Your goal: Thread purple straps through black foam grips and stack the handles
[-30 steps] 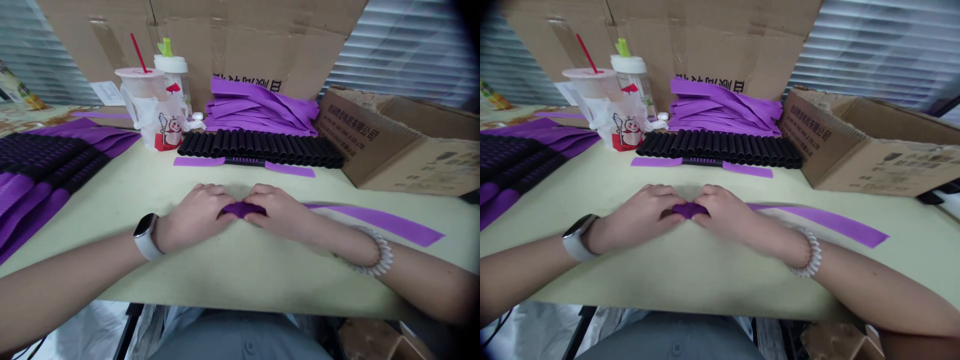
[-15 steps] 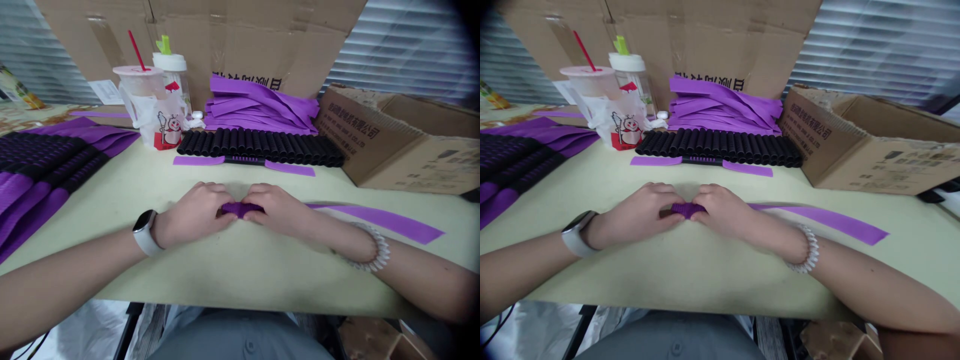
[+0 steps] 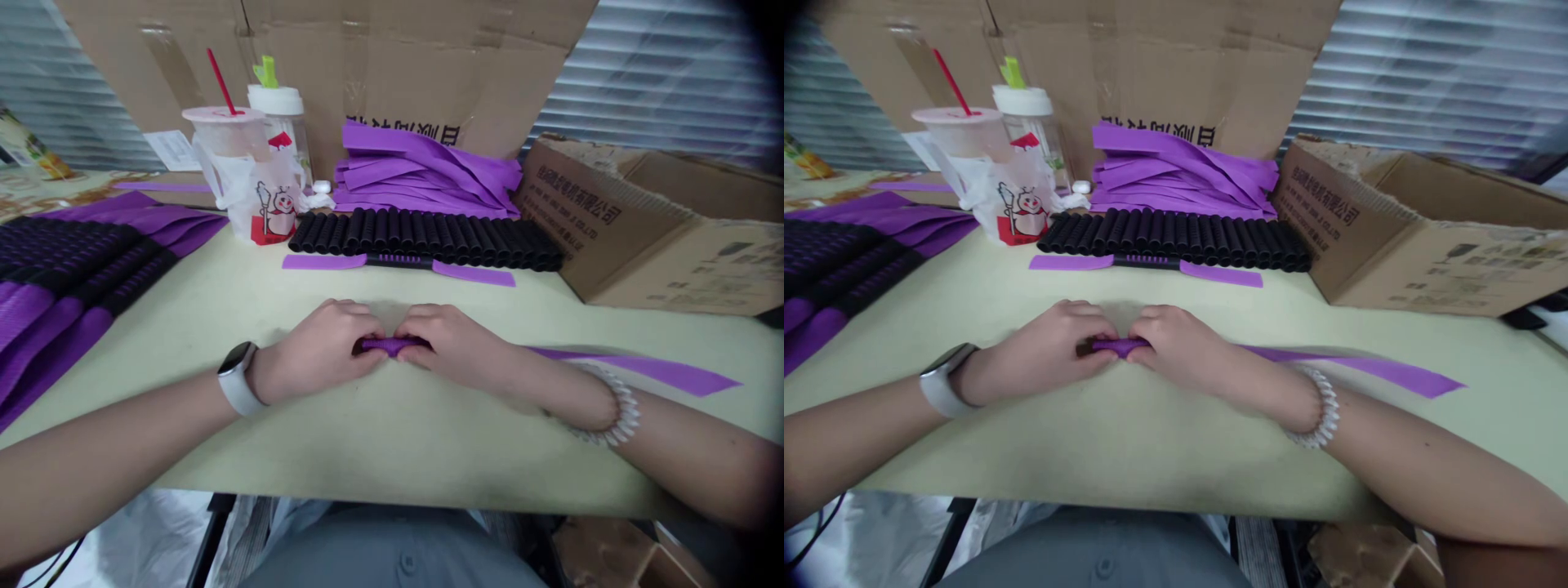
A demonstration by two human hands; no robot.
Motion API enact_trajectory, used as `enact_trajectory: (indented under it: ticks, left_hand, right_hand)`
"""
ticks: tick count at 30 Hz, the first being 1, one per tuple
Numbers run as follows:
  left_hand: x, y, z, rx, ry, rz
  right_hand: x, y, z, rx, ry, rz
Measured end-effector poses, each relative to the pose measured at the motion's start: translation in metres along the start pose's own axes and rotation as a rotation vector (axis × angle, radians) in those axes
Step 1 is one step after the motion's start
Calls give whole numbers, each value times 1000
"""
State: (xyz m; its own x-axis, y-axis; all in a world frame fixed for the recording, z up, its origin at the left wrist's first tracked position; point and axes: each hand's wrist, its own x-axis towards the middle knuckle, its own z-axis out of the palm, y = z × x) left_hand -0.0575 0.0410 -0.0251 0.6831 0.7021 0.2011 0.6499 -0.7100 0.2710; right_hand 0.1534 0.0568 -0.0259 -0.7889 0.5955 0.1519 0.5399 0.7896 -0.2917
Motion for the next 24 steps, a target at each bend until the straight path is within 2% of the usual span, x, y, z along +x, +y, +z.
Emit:
enact_trajectory:
  ticks: [8, 14, 20, 24]
  left_hand:
    - [0, 0, 1, -115, 9, 69]
    - [0, 2, -2, -169, 13, 88]
    - [-2, 3, -2, -86, -10, 108]
    - [0, 7, -7, 35, -70, 96]
  right_hand:
    - [0, -8, -2, 25, -13, 34]
    - [-2, -9, 3, 130, 34, 67]
    - [-2, -9, 7, 134, 76, 32]
    - [0, -13, 8, 21, 81, -1]
